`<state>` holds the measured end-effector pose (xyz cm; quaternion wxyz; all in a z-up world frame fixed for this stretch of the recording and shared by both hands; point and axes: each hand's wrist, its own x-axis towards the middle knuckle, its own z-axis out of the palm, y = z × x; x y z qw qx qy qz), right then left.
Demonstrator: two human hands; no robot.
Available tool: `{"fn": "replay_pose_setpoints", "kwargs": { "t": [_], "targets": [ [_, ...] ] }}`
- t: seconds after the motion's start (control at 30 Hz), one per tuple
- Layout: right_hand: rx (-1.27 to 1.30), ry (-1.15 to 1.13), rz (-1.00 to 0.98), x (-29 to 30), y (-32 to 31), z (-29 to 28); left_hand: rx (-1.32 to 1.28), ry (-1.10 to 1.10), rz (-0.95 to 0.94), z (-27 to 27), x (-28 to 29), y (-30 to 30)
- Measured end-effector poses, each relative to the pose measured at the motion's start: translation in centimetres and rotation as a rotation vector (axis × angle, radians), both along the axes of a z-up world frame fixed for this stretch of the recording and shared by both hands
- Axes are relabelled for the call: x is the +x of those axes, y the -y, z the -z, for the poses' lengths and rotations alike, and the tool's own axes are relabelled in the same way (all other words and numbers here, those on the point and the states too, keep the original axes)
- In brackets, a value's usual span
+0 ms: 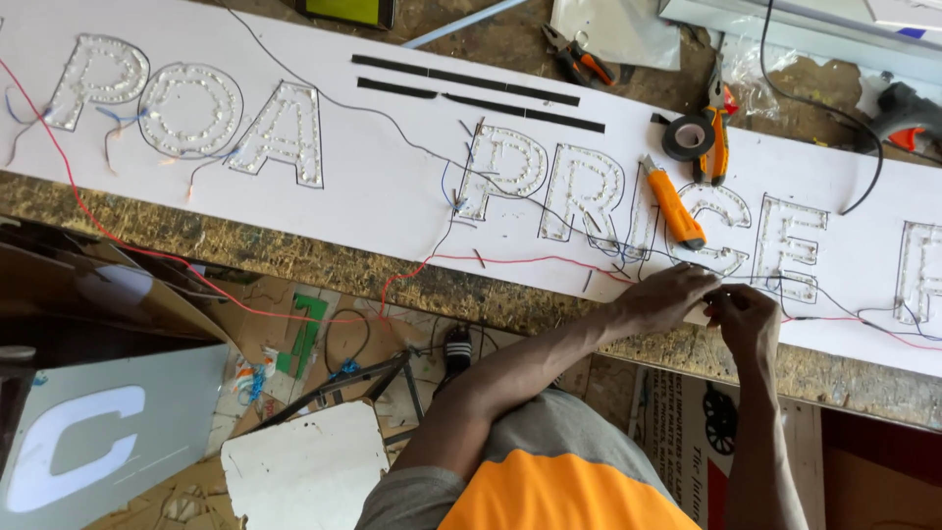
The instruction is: Wiring and gluing LED modules onto a large sign board
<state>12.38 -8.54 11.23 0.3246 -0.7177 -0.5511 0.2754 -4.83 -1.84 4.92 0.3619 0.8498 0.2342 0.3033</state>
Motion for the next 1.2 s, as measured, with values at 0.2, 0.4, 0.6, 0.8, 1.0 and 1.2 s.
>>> {"fn": "replay_pose_setpoints", "kwargs": {
  "t": [0.2,0.4,0.6,0.8,1.0,1.2],
  "targets": [
    [-0.047,-0.073,0.046,-1.0,0.1,-1.3,0.222,-0.224,0.008,1.3,0.9,-0.3],
    [-0.002,0.014,0.013,-1.4,0.5,-1.3,0.232,-0.142,-0.017,2.5,1.7,-0.5],
    [0.006,-0.092,0.07,-2.2,0.2,-2.0,0.185,-0.069,0.009,1.3,0.7,-0.3],
    [0.064,-0.053,-0.145,-1.1,1.2,-2.6,-0.081,-0.194,0.0,1.3,2.8,-1.7],
    [0.11,0.231,-0.212,-0.3,2.2,-1.2,-0.213,-0.285,0.173,1.5,4.1,-3.3],
    [0.481,0.392,-0.193,0.9,2.1,3.9,-0.039,-0.098,0.108,9.8,7.1,-4.9]
  ]
}}
